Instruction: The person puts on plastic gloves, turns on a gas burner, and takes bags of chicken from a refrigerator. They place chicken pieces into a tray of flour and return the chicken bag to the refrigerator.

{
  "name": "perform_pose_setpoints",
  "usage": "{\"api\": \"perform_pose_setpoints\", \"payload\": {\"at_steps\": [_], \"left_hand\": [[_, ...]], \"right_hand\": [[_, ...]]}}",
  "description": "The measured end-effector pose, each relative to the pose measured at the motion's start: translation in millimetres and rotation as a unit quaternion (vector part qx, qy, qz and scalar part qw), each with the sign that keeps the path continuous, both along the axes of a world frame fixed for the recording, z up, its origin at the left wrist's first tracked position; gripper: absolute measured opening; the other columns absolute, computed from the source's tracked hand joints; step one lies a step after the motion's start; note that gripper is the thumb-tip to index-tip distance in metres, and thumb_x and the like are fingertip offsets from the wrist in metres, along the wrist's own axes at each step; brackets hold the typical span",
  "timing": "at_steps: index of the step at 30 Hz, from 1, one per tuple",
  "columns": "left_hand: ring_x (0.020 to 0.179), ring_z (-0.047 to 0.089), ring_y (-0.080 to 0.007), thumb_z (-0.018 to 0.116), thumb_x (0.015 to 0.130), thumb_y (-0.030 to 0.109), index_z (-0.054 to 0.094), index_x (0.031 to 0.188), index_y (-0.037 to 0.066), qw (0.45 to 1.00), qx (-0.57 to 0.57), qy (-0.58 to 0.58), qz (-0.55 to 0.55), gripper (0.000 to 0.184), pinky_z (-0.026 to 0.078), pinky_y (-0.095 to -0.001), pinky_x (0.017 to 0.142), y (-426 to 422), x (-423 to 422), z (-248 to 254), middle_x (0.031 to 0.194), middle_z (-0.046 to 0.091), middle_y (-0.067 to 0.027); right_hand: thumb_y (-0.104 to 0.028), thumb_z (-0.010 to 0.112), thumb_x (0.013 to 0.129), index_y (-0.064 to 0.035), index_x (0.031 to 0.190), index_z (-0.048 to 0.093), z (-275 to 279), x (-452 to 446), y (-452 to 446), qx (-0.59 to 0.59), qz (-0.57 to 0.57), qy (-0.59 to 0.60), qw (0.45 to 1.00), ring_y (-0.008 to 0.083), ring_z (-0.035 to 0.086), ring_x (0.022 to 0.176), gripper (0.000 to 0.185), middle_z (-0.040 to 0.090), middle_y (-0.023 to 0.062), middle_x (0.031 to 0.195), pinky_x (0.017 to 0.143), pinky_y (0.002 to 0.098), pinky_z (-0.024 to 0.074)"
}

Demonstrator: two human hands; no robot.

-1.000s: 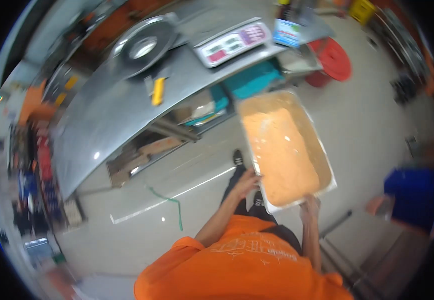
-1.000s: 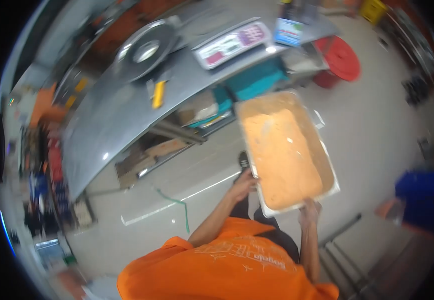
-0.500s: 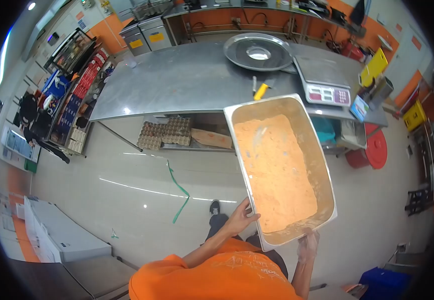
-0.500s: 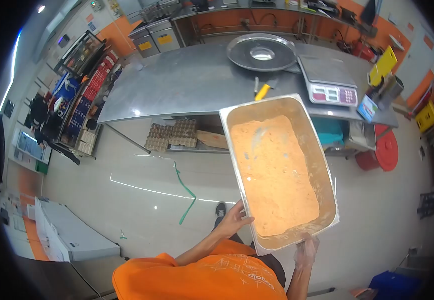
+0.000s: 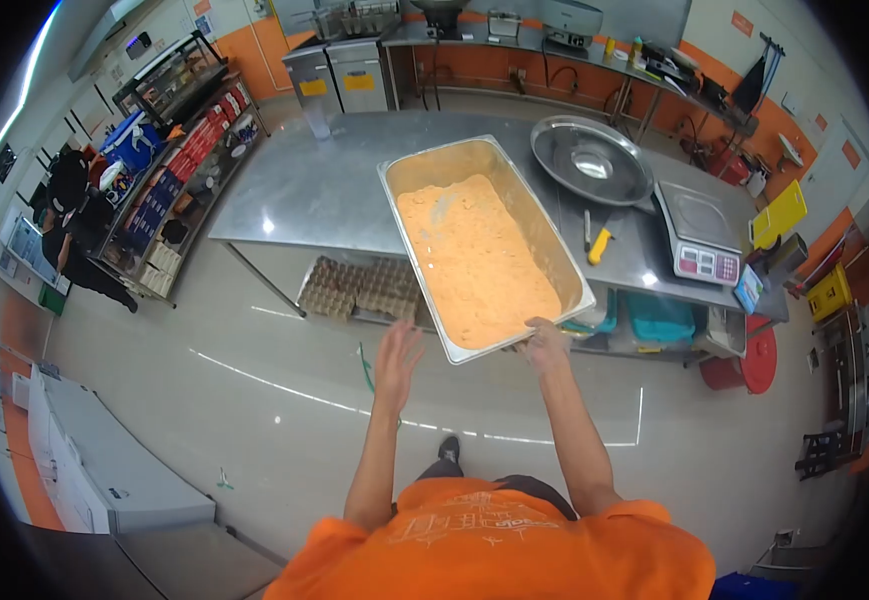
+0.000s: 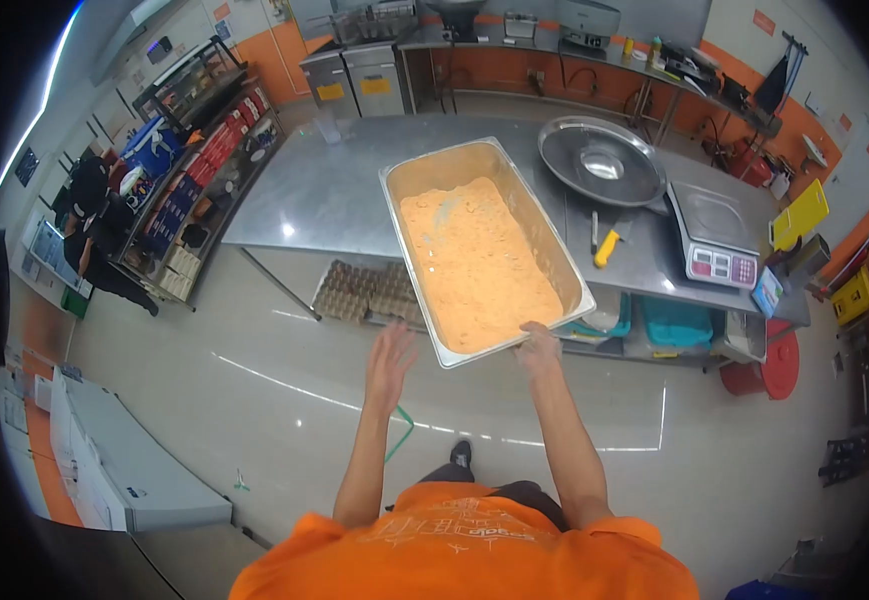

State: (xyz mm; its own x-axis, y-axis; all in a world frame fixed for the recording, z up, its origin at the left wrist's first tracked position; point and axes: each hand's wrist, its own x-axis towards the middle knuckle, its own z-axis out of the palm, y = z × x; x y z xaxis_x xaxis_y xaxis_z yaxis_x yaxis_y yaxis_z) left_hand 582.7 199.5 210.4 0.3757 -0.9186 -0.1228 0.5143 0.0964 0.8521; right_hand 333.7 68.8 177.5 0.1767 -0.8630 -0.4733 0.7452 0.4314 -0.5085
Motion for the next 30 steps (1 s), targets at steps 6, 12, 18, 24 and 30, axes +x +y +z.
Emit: {"api": "perform_pose_setpoints", "payload": {"at_steps": [6, 12, 18, 24, 30], "left_hand": [[0.12, 0.054, -0.0314, 0.044, 0.102, 0.043, 0.045, 0.133, -0.001, 0.978, 0.2, 0.04, 0.049, 0.054, 0.043, -0.0459, 0.102, 172, 40, -106, 0.133, 0.053, -0.0178], [0.121, 0.053, -0.0329, 0.046, 0.101, 0.044, 0.042, 0.133, -0.002, 0.94, 0.309, 0.034, 0.138, 0.057, 0.044, -0.0458, 0.101, 236, 31, -101, 0.134, 0.05, -0.0201], [0.12, 0.053, -0.0325, 0.044, 0.101, 0.039, 0.044, 0.13, -0.003, 0.966, 0.242, -0.032, 0.082, 0.05, 0.043, -0.0465, 0.101, 131, -7, -89, 0.129, 0.052, -0.0192], [0.114, 0.057, -0.0315, 0.053, 0.099, 0.035, 0.046, 0.128, -0.001, 0.963, 0.212, -0.069, -0.152, 0.046, 0.046, -0.0455, 0.098, -18, -117, -101, 0.125, 0.055, -0.0193], [0.109, 0.06, -0.0249, 0.056, 0.098, 0.034, 0.053, 0.124, 0.003, 0.904, 0.173, -0.122, -0.372, 0.04, 0.047, -0.0389, 0.094, -134, -335, -102, 0.12, 0.061, -0.0132]], "right_hand": [[-0.006, 0.046, 0.094, -0.0086, 0.138, 0.037, 44, 113, -108, 0.04, 0.016, -0.061, 0.997, 0.0345, 0.052, 0.124, 0.045, 0.048, 0.0154, 0.138, 0.102, 0.0569, 0.0446], [-0.023, 0.04, 0.101, -0.0051, 0.132, 0.046, 34, 176, -155, -0.148, 0.076, -0.036, 0.985, 0.0334, 0.048, 0.125, 0.036, 0.048, 0.0144, 0.138, 0.102, 0.0532, 0.0428], [-0.025, 0.064, 0.092, -0.0039, 0.106, 0.064, 51, 68, -90, -0.305, 0.476, 0.217, 0.796, 0.0179, 0.063, 0.088, 0.025, 0.066, 0.006, 0.094, 0.075, 0.0329, 0.0533], [-0.029, 0.061, 0.094, -0.0036, 0.11, 0.065, -58, -192, 4, -0.321, 0.382, 0.41, 0.763, 0.0165, 0.064, 0.09, 0.031, 0.069, 0.0091, 0.101, 0.079, 0.031, 0.0532], [-0.022, 0.046, 0.1, -0.0031, 0.115, 0.057, -69, -475, 209, 0.179, -0.207, 0.31, 0.911, 0.0266, 0.064, 0.101, 0.027, 0.065, 0.014, 0.112, 0.091, 0.0375, 0.0506]]}}
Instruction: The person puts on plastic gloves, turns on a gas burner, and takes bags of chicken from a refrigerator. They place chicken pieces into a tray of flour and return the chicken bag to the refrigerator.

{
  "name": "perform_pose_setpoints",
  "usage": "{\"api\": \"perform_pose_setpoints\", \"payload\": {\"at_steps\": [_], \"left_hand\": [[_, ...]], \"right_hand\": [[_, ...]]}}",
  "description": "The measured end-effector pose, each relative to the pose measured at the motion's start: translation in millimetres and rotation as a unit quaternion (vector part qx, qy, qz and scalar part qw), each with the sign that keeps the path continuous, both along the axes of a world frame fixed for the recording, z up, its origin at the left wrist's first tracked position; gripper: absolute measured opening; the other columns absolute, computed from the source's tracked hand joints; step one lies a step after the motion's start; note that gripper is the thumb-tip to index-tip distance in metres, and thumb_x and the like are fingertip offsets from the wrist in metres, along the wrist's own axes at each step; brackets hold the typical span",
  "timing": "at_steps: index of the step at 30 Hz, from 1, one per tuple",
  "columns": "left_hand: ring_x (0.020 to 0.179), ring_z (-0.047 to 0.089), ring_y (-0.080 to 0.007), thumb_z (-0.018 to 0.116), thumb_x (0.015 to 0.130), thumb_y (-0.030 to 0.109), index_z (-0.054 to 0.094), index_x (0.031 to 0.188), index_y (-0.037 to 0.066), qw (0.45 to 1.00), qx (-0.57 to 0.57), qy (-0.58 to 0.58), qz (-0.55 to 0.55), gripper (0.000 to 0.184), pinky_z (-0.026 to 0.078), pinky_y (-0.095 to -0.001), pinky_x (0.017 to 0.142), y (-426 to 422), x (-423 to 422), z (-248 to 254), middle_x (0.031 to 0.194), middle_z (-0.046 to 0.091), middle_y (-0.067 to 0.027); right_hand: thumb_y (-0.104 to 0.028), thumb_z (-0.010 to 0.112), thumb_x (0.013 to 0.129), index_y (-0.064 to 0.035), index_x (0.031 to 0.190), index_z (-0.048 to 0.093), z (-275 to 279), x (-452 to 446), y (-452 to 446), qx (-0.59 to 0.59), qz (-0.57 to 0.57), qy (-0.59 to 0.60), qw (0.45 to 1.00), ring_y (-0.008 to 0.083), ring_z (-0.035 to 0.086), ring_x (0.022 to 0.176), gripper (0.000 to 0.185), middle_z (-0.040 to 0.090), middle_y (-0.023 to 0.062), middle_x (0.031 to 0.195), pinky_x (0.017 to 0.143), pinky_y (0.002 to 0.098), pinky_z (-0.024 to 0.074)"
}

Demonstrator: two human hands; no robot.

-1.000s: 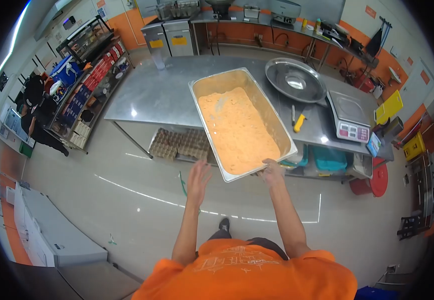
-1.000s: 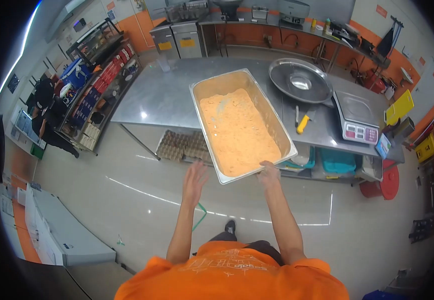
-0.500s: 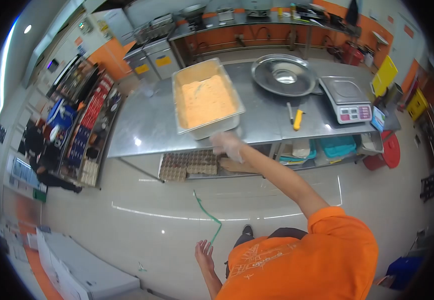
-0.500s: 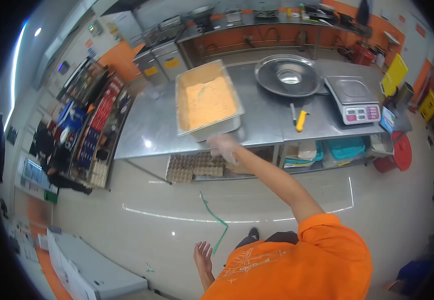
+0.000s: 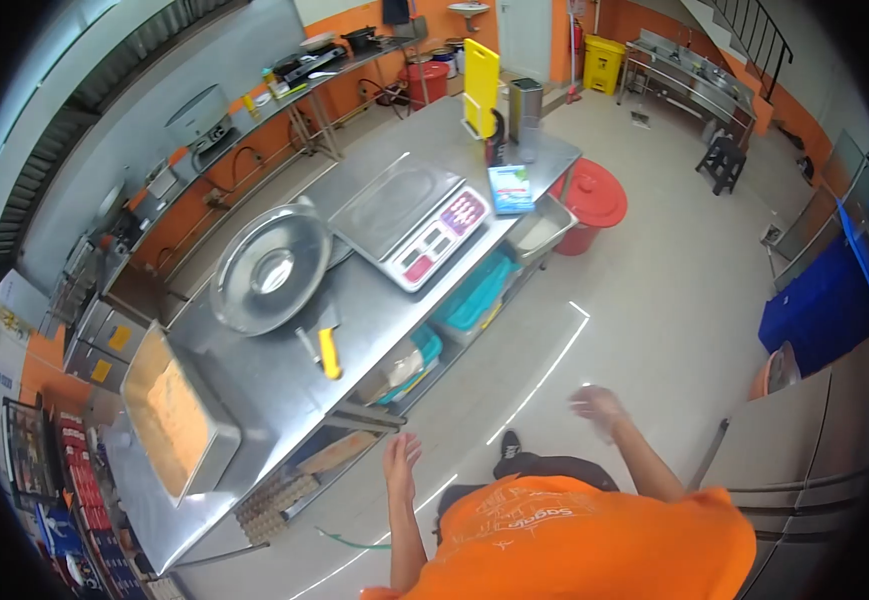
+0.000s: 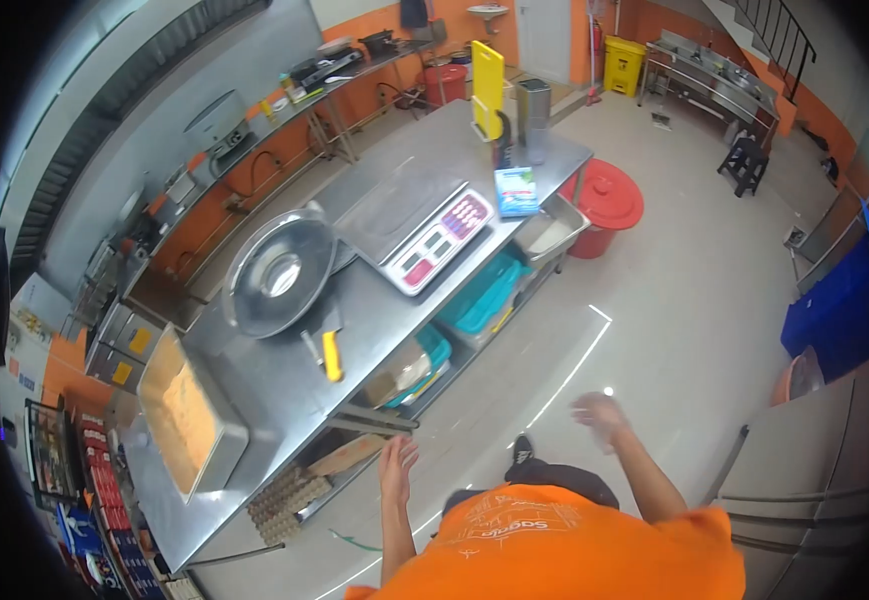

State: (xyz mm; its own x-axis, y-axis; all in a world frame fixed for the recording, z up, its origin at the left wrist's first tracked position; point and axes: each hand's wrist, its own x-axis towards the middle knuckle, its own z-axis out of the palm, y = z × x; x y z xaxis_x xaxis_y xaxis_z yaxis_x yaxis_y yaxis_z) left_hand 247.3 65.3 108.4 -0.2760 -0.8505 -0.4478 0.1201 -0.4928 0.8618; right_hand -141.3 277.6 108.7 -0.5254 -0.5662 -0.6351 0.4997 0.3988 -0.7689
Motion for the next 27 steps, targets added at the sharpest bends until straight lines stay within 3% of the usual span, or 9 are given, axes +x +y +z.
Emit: {"api": "perform_pose_setpoints", "payload": {"at_steps": [5, 8, 12, 13, 14, 17, 20, 22, 27], "left_hand": [[0.099, 0.062, -0.0168, 0.063, 0.095, 0.028, 0.06, 0.115, 0.001, 0.957, -0.177, -0.056, -0.222, 0.033, 0.05, -0.0326, 0.086, -71, -220, 15, 0.108, 0.066, -0.0101], [0.095, 0.064, -0.0242, 0.069, 0.09, 0.025, 0.061, 0.11, -0.001, 0.91, -0.346, -0.071, -0.219, 0.033, 0.049, -0.0359, 0.083, -114, -347, 58, 0.102, 0.065, -0.0143], [0.103, 0.057, -0.0365, 0.073, 0.083, 0.027, 0.059, 0.112, 0.0, 0.823, -0.544, -0.094, -0.135, 0.043, 0.045, -0.0427, 0.089, -191, -505, 86, 0.111, 0.057, -0.0205], [0.121, 0.047, -0.0399, 0.075, 0.079, 0.038, 0.053, 0.124, 0.001, 0.837, -0.492, -0.165, -0.171, 0.063, 0.038, -0.0536, 0.1, -215, -543, 75, 0.128, 0.049, -0.0224], [0.121, 0.047, -0.0399, 0.075, 0.079, 0.038, 0.053, 0.124, 0.001, 0.842, -0.487, -0.161, -0.167, 0.063, 0.038, -0.0536, 0.1, -232, -573, 68, 0.128, 0.049, -0.0224], [0.143, 0.008, -0.0502, 0.073, 0.07, 0.06, 0.027, 0.15, 0.005, 0.756, -0.516, -0.359, -0.181, 0.108, 0.009, -0.0815, 0.101, -294, -651, 39, 0.157, 0.019, -0.0192], [0.143, 0.005, -0.0518, 0.074, 0.067, 0.062, 0.026, 0.151, 0.006, 0.726, -0.468, -0.459, -0.207, 0.111, 0.009, -0.0814, 0.101, -328, -678, 43, 0.159, 0.015, -0.0194], [0.142, 0.01, -0.052, 0.079, 0.062, 0.058, 0.028, 0.15, 0.008, 0.732, -0.415, -0.488, -0.232, 0.114, 0.012, -0.0813, 0.1, -340, -687, 29, 0.157, 0.018, -0.0185], [0.135, 0.022, -0.047, 0.086, 0.053, 0.044, 0.036, 0.146, 0.01, 0.709, -0.44, -0.456, -0.308, 0.112, 0.025, -0.0703, 0.103, -338, -674, 20, 0.147, 0.028, -0.0181]], "right_hand": [[-0.026, 0.058, 0.095, -0.0031, 0.115, 0.056, 40, -116, 127, -0.081, -0.287, 0.078, 0.951, 0.024, 0.062, 0.098, 0.031, 0.064, 0.0128, 0.109, 0.088, 0.0353, 0.0502], [-0.027, 0.061, 0.094, -0.0048, 0.114, 0.058, 53, -157, 126, -0.092, -0.36, 0.131, 0.919, 0.0248, 0.061, 0.101, 0.03, 0.065, 0.0114, 0.11, 0.091, 0.0364, 0.0491], [-0.029, 0.058, 0.095, -0.004, 0.113, 0.059, 35, -195, 49, -0.069, -0.27, 0.153, 0.948, 0.0238, 0.063, 0.097, 0.03, 0.066, 0.011, 0.109, 0.087, 0.0384, 0.0498], [-0.029, 0.057, 0.096, -0.0037, 0.113, 0.059, 36, -205, 16, -0.054, -0.237, 0.154, 0.958, 0.0233, 0.064, 0.094, 0.031, 0.066, 0.0111, 0.108, 0.087, 0.038, 0.0503], [-0.03, 0.056, 0.097, -0.0033, 0.114, 0.06, 36, -216, -21, -0.038, -0.204, 0.154, 0.966, 0.0229, 0.065, 0.092, 0.032, 0.067, 0.0113, 0.106, 0.086, 0.0375, 0.0507], [-0.025, 0.058, 0.096, -0.0013, 0.116, 0.059, 19, -266, -122, -0.065, -0.112, 0.157, 0.979, 0.0217, 0.066, 0.089, 0.031, 0.068, 0.0129, 0.106, 0.081, 0.034, 0.0531], [-0.02, 0.062, 0.094, 0.0021, 0.115, 0.06, 28, -319, -238, -0.015, -0.043, 0.196, 0.98, 0.0181, 0.066, 0.087, 0.03, 0.068, 0.0121, 0.104, 0.073, 0.0293, 0.0547], [-0.02, 0.061, 0.095, 0.0024, 0.112, 0.063, 9, -371, -301, 0.007, 0.06, 0.336, 0.94, 0.0151, 0.066, 0.085, 0.029, 0.069, 0.0099, 0.1, 0.07, 0.027, 0.0539], [-0.025, 0.063, 0.09, 0.0013, 0.111, 0.066, 34, -443, -456, -0.072, 0.162, 0.522, 0.835, 0.03, 0.068, 0.084, 0.033, 0.071, 0.0182, 0.092, 0.077, 0.038, 0.0525]]}}
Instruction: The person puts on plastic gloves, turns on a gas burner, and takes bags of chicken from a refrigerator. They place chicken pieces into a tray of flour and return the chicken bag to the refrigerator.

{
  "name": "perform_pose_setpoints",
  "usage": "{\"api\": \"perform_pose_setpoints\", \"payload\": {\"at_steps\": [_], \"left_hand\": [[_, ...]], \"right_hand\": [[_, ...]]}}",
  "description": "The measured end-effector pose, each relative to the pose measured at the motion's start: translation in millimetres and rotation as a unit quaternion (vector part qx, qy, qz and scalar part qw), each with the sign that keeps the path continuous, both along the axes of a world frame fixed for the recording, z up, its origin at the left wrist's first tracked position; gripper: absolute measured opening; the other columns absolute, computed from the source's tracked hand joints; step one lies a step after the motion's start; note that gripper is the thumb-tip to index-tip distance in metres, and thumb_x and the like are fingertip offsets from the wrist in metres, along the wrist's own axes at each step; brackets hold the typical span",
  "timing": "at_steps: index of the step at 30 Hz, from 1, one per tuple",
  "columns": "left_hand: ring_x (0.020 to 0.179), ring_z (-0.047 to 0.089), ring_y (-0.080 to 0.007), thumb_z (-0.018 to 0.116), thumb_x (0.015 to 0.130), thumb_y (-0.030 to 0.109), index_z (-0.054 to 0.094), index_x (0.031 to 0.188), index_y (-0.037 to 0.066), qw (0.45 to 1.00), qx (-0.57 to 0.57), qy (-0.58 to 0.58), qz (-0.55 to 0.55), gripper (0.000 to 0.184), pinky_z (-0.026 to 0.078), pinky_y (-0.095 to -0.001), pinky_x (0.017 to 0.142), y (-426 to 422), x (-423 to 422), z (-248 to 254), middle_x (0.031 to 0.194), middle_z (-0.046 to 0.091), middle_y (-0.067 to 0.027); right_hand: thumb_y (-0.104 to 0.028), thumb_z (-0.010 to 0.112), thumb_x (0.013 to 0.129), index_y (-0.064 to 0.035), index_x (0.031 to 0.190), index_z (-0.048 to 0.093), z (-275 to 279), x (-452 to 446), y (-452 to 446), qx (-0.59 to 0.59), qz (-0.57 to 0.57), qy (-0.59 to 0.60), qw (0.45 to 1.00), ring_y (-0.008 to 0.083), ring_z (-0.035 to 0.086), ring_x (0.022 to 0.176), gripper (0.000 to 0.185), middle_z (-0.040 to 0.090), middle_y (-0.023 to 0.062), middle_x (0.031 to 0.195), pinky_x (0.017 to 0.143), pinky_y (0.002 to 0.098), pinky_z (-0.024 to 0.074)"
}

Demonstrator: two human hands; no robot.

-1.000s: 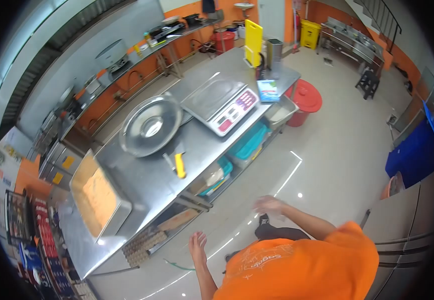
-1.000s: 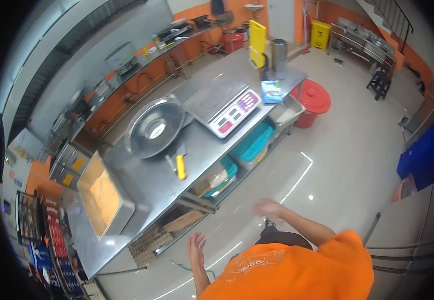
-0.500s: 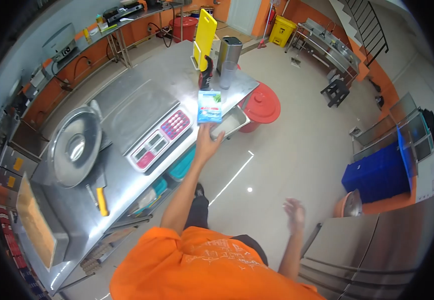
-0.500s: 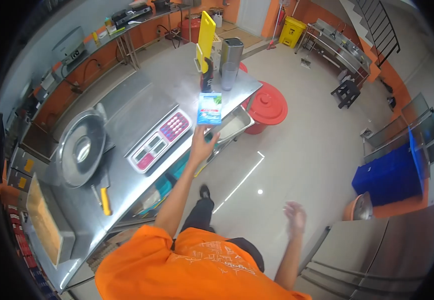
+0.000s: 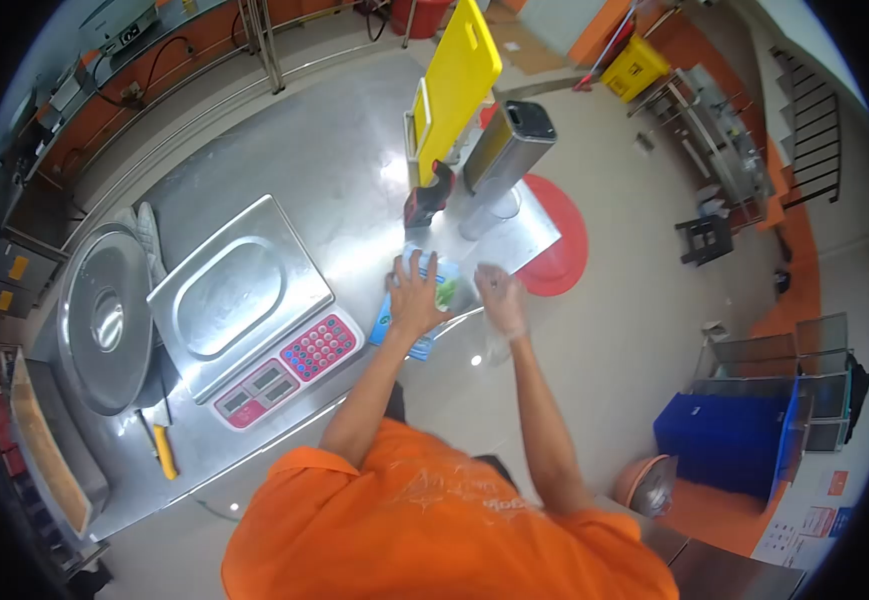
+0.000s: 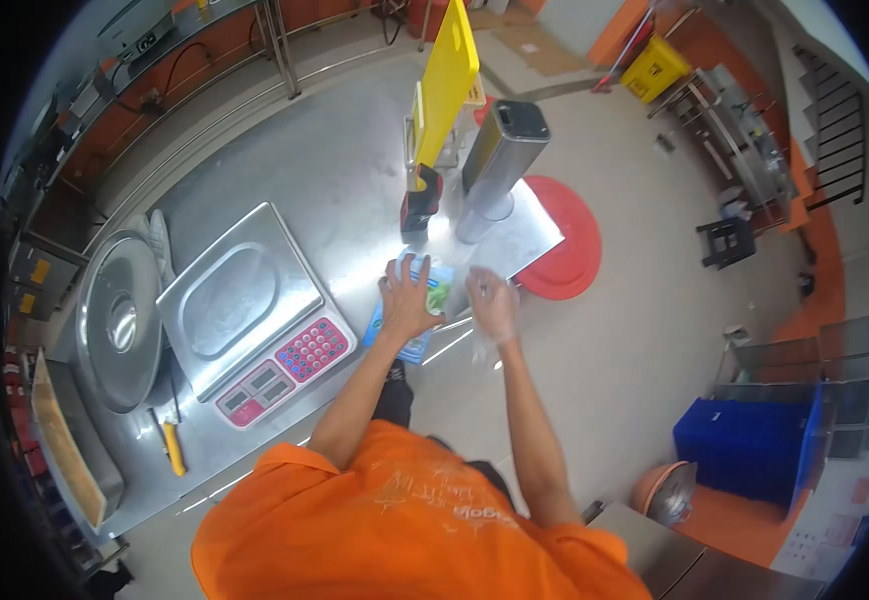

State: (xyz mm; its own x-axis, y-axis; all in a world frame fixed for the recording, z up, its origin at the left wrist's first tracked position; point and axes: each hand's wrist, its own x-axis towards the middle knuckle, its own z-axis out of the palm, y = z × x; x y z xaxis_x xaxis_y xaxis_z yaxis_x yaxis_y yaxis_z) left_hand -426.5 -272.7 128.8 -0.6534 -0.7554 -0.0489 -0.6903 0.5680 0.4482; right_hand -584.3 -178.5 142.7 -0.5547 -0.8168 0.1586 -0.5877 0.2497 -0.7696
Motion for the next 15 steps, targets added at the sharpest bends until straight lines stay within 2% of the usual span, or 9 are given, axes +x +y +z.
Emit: {"api": "perform_pose_setpoints", "payload": {"at_steps": [2, 4, 5, 7, 9, 11, 13, 15], "left_hand": [[0.134, 0.023, -0.0466, 0.087, 0.051, 0.039, 0.038, 0.145, 0.009, 0.999, -0.006, 0.026, -0.03, 0.11, 0.029, -0.0609, 0.104, 5, 6, 8, 0.143, 0.03, -0.0179], [0.134, 0.023, -0.0466, 0.087, 0.051, 0.038, 0.037, 0.145, 0.009, 0.999, -0.015, 0.034, -0.031, 0.11, 0.028, -0.061, 0.105, 8, 8, 5, 0.143, 0.03, -0.0179], [0.134, 0.023, -0.0465, 0.087, 0.051, 0.037, 0.037, 0.146, 0.009, 0.998, -0.023, 0.056, -0.031, 0.111, 0.028, -0.0611, 0.105, 7, 8, 5, 0.143, 0.03, -0.0179], [0.135, 0.023, -0.0467, 0.087, 0.051, 0.038, 0.034, 0.147, 0.011, 0.999, -0.019, 0.049, -0.005, 0.114, 0.026, -0.0614, 0.107, 7, 7, 10, 0.144, 0.03, -0.0189], [0.136, 0.023, -0.0468, 0.088, 0.051, 0.039, 0.031, 0.149, 0.013, 1.0, -0.022, 0.017, -0.013, 0.116, 0.025, -0.0618, 0.108, 13, 7, 13, 0.145, 0.03, -0.0204], [0.14, 0.021, -0.0458, 0.09, 0.05, 0.043, 0.029, 0.149, 0.013, 0.999, -0.03, -0.009, -0.012, 0.12, 0.028, -0.0635, 0.107, 15, 6, 14, 0.15, 0.027, -0.0212], [0.14, 0.023, -0.0448, 0.091, 0.049, 0.04, 0.031, 0.148, 0.014, 0.998, -0.057, -0.027, 0.006, 0.118, 0.029, -0.0625, 0.106, 19, 1, 14, 0.15, 0.027, -0.0214], [0.14, 0.023, -0.0436, 0.092, 0.049, 0.037, 0.034, 0.146, 0.014, 0.995, -0.087, -0.041, 0.034, 0.115, 0.031, -0.0603, 0.107, 24, -8, 10, 0.151, 0.026, -0.0216]], "right_hand": [[-0.025, 0.064, 0.089, 0.0005, 0.112, 0.066, 7, -6, -30, 0.034, 0.02, 0.002, 0.999, 0.032, 0.069, 0.083, 0.034, 0.071, 0.0189, 0.093, 0.078, 0.0377, 0.0525], [-0.024, 0.066, 0.086, -0.0021, 0.108, 0.069, 7, -18, -55, 0.095, 0.114, -0.028, 0.988, 0.0335, 0.068, 0.084, 0.032, 0.07, 0.0194, 0.092, 0.078, 0.039, 0.0523], [-0.024, 0.066, 0.086, -0.0021, 0.108, 0.069, 7, -25, -63, 0.088, 0.128, -0.032, 0.987, 0.0335, 0.068, 0.084, 0.032, 0.07, 0.0194, 0.092, 0.078, 0.039, 0.0523], [-0.022, 0.066, 0.084, -0.0018, 0.099, 0.07, 1, -38, -68, 0.119, 0.238, -0.02, 0.964, 0.0364, 0.066, 0.08, 0.025, 0.068, 0.0191, 0.085, 0.073, 0.0419, 0.0514], [-0.016, 0.064, 0.083, 0.0004, 0.088, 0.07, -9, -45, -70, 0.04, 0.288, 0.066, 0.954, 0.038, 0.064, 0.077, 0.019, 0.066, 0.0196, 0.08, 0.069, 0.0446, 0.0493], [-0.012, 0.061, 0.084, 0.0012, 0.085, 0.068, -2, -42, -71, -0.03, 0.315, 0.083, 0.945, 0.0392, 0.061, 0.075, 0.014, 0.063, 0.0197, 0.077, 0.068, 0.046, 0.048], [-0.008, 0.059, 0.084, 0.0009, 0.083, 0.067, -7, -43, -72, -0.045, 0.319, 0.078, 0.943, 0.0398, 0.062, 0.079, 0.012, 0.065, 0.0213, 0.082, 0.071, 0.0456, 0.049], [-0.007, 0.06, 0.085, 0.0017, 0.083, 0.067, -10, -45, -69, -0.096, 0.313, -0.003, 0.945, 0.036, 0.065, 0.077, 0.012, 0.067, 0.0196, 0.083, 0.07, 0.0419, 0.0508]]}}
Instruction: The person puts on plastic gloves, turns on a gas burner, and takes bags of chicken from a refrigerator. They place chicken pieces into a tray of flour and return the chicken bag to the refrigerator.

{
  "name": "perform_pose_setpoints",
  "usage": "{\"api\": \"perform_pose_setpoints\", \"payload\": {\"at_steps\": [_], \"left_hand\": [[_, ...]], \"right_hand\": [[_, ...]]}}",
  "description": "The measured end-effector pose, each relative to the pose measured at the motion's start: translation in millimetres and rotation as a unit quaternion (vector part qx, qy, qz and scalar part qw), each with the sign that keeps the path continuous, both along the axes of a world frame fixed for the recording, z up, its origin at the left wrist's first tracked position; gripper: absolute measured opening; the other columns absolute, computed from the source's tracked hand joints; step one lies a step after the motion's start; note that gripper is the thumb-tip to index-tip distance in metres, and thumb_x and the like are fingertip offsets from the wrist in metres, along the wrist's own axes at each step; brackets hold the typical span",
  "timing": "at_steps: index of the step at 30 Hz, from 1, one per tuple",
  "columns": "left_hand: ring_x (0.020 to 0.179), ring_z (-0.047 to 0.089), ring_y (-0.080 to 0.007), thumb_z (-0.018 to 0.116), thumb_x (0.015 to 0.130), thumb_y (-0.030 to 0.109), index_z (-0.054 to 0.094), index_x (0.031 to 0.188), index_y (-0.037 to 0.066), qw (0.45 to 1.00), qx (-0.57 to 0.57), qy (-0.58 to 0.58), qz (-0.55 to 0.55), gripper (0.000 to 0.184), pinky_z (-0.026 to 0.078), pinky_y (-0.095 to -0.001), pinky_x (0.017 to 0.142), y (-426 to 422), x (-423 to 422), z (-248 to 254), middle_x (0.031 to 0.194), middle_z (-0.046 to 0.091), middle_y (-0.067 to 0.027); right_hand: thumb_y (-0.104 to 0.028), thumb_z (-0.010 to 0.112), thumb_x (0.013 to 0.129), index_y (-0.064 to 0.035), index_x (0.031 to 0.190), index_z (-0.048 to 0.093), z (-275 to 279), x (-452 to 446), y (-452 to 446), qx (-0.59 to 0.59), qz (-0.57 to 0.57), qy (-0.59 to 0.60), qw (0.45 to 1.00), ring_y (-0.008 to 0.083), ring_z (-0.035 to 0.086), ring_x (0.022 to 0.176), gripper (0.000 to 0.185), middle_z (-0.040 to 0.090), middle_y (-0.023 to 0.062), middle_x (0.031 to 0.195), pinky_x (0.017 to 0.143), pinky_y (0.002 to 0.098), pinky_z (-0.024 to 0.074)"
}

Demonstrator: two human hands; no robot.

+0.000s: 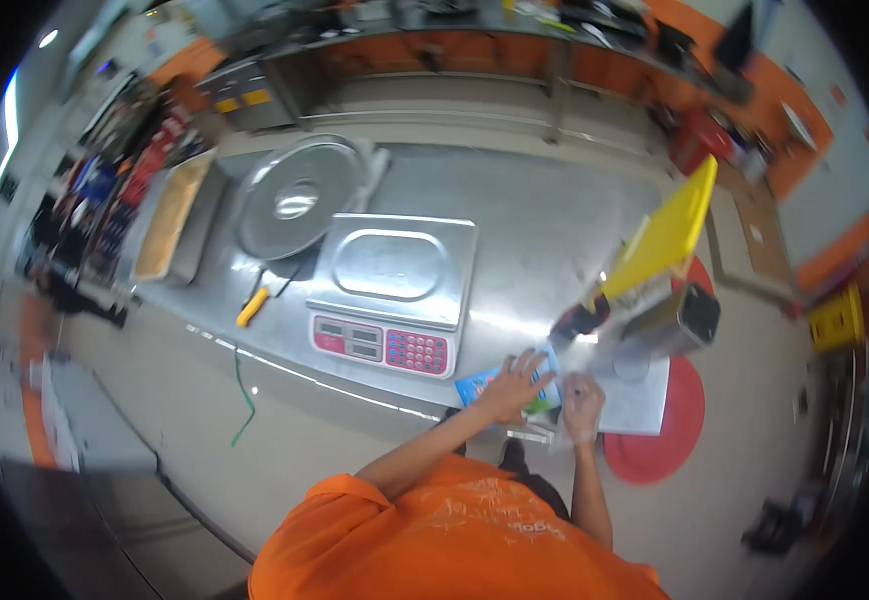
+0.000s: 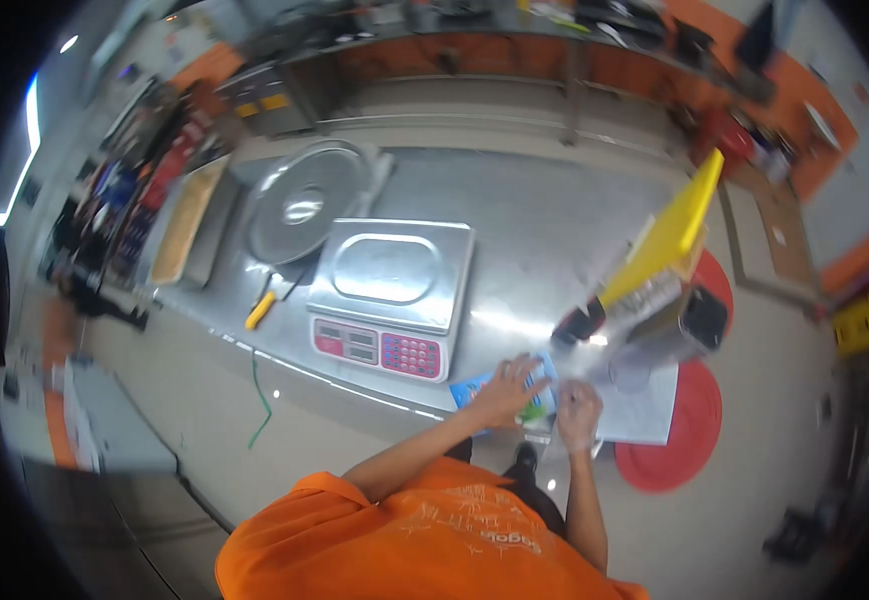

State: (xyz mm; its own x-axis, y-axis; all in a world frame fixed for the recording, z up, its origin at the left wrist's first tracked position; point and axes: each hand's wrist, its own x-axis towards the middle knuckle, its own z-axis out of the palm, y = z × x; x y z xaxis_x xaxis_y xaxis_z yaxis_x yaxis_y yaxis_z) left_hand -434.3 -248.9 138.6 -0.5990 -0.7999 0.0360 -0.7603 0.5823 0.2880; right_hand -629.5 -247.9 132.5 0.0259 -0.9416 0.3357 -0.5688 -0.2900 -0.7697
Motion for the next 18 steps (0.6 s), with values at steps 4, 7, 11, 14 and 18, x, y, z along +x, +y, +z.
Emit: {"api": "perform_pose_setpoints", "payload": {"at_steps": [4, 7, 11, 14, 18], "left_hand": [[0.139, 0.025, -0.0432, 0.09, 0.049, 0.033, 0.038, 0.142, 0.013, 0.998, 0.012, -0.01, 0.058, 0.109, 0.033, -0.0549, 0.105, 11, -15, 17, 0.149, 0.027, -0.0204], [0.138, 0.025, -0.0428, 0.091, 0.047, 0.033, 0.039, 0.141, 0.013, 0.997, 0.015, -0.028, 0.063, 0.11, 0.034, -0.055, 0.104, 23, -24, 23, 0.151, 0.027, -0.0188], [0.138, 0.026, -0.0423, 0.091, 0.049, 0.033, 0.04, 0.142, 0.015, 0.995, 0.055, -0.072, 0.05, 0.108, 0.033, -0.0545, 0.105, 38, -31, 33, 0.152, 0.026, -0.0172], [0.138, 0.026, -0.042, 0.091, 0.051, 0.035, 0.039, 0.144, 0.016, 0.992, 0.072, -0.088, 0.059, 0.108, 0.033, -0.0547, 0.106, 51, -27, 42, 0.152, 0.027, -0.0168], [0.138, 0.025, -0.043, 0.092, 0.049, 0.033, 0.039, 0.143, 0.016, 0.993, 0.072, -0.075, 0.055, 0.109, 0.034, -0.0577, 0.105, 82, -14, 36, 0.152, 0.026, -0.0169]], "right_hand": [[-0.009, 0.065, 0.086, 0.0033, 0.086, 0.069, -14, -8, -5, 0.069, -0.048, -0.127, 0.988, 0.0203, 0.064, 0.068, 0.013, 0.069, 0.0128, 0.081, 0.065, 0.0341, 0.051], [-0.008, 0.065, 0.088, 0.0043, 0.083, 0.068, -29, -15, -5, 0.15, -0.095, -0.311, 0.934, 0.0123, 0.058, 0.064, 0.014, 0.064, 0.0045, 0.073, 0.061, 0.0308, 0.0501], [-0.009, 0.064, 0.089, 0.003, 0.081, 0.067, -16, -23, 9, 0.173, -0.062, -0.379, 0.907, 0.0113, 0.057, 0.062, 0.015, 0.061, 0.0033, 0.07, 0.059, 0.0286, 0.0494], [-0.009, 0.063, 0.091, 0.0019, 0.081, 0.065, -6, -24, 12, 0.197, -0.058, -0.372, 0.905, 0.0113, 0.058, 0.061, 0.015, 0.061, 0.0037, 0.069, 0.059, 0.0267, 0.0492], [-0.011, 0.059, 0.092, 0.0014, 0.081, 0.064, -19, -19, 7, 0.222, -0.019, -0.35, 0.91, 0.0124, 0.06, 0.06, 0.017, 0.063, 0.0052, 0.07, 0.058, 0.027, 0.0493]]}}
